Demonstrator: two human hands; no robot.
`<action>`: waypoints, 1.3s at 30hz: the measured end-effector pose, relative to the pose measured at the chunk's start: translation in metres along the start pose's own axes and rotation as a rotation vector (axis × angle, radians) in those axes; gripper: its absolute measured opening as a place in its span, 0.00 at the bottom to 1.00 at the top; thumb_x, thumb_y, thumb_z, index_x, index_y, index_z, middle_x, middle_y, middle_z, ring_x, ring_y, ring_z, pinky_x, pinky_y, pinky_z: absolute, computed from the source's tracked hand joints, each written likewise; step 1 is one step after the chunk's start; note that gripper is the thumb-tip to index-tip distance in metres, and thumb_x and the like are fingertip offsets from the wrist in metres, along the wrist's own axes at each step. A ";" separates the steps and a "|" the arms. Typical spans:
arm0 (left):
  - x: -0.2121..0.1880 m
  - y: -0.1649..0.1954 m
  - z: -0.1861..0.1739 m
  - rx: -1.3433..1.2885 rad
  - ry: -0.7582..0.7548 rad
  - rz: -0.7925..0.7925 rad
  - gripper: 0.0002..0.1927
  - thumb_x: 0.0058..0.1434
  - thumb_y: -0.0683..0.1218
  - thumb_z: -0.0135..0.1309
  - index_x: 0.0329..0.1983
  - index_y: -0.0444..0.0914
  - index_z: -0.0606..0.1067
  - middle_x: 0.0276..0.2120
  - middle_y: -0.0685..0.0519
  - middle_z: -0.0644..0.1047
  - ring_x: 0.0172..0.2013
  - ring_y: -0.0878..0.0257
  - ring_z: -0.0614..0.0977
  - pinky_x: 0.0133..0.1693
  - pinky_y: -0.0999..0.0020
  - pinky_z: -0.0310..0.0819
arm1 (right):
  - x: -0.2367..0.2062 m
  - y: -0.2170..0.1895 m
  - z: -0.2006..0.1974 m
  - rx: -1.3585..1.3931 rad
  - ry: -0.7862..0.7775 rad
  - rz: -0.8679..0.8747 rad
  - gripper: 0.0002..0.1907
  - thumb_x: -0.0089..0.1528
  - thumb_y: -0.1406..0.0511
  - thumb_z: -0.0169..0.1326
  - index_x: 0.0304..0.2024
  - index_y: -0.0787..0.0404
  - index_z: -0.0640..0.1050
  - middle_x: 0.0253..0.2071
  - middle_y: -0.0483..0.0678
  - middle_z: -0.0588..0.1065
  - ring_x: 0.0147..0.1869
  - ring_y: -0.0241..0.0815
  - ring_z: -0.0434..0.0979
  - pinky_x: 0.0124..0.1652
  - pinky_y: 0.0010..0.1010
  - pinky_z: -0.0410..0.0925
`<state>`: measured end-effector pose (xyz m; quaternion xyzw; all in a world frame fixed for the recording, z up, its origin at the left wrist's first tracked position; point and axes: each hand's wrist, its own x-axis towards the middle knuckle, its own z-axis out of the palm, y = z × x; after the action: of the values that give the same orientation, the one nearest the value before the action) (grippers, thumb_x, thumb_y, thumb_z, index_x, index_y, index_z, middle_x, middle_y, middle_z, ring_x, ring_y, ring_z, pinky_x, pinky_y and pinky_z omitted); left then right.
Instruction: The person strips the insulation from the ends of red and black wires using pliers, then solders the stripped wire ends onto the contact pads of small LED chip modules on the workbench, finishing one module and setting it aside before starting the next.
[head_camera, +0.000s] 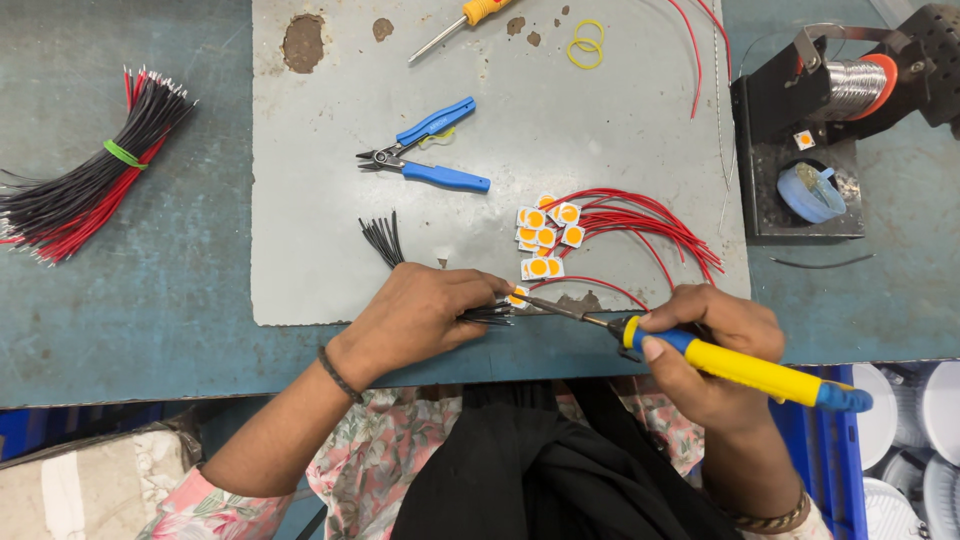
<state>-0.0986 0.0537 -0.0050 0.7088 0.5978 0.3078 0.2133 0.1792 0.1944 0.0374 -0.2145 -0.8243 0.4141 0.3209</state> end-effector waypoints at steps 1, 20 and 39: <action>0.000 0.000 0.000 0.003 -0.004 0.003 0.15 0.50 0.44 0.64 0.42 0.40 0.80 0.49 0.59 0.82 0.37 0.57 0.85 0.36 0.63 0.78 | 0.000 0.000 -0.001 -0.013 0.000 0.003 0.06 0.57 0.68 0.59 0.33 0.66 0.77 0.27 0.45 0.77 0.27 0.32 0.74 0.30 0.22 0.65; 0.004 -0.003 -0.004 0.010 -0.046 0.026 0.16 0.50 0.45 0.64 0.43 0.39 0.79 0.50 0.58 0.82 0.39 0.55 0.84 0.37 0.60 0.78 | 0.017 -0.028 0.006 -0.103 -0.184 -0.146 0.06 0.48 0.70 0.60 0.28 0.63 0.77 0.22 0.47 0.74 0.22 0.39 0.74 0.26 0.28 0.64; 0.004 -0.002 -0.002 0.026 -0.061 0.025 0.16 0.50 0.45 0.65 0.42 0.40 0.79 0.50 0.59 0.82 0.38 0.56 0.84 0.36 0.61 0.78 | 0.016 -0.030 0.006 -0.122 -0.136 -0.130 0.07 0.50 0.69 0.60 0.29 0.64 0.76 0.25 0.47 0.76 0.25 0.38 0.76 0.27 0.26 0.66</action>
<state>-0.1015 0.0577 -0.0043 0.7281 0.5859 0.2809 0.2183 0.1615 0.1840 0.0650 -0.1512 -0.8802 0.3549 0.2766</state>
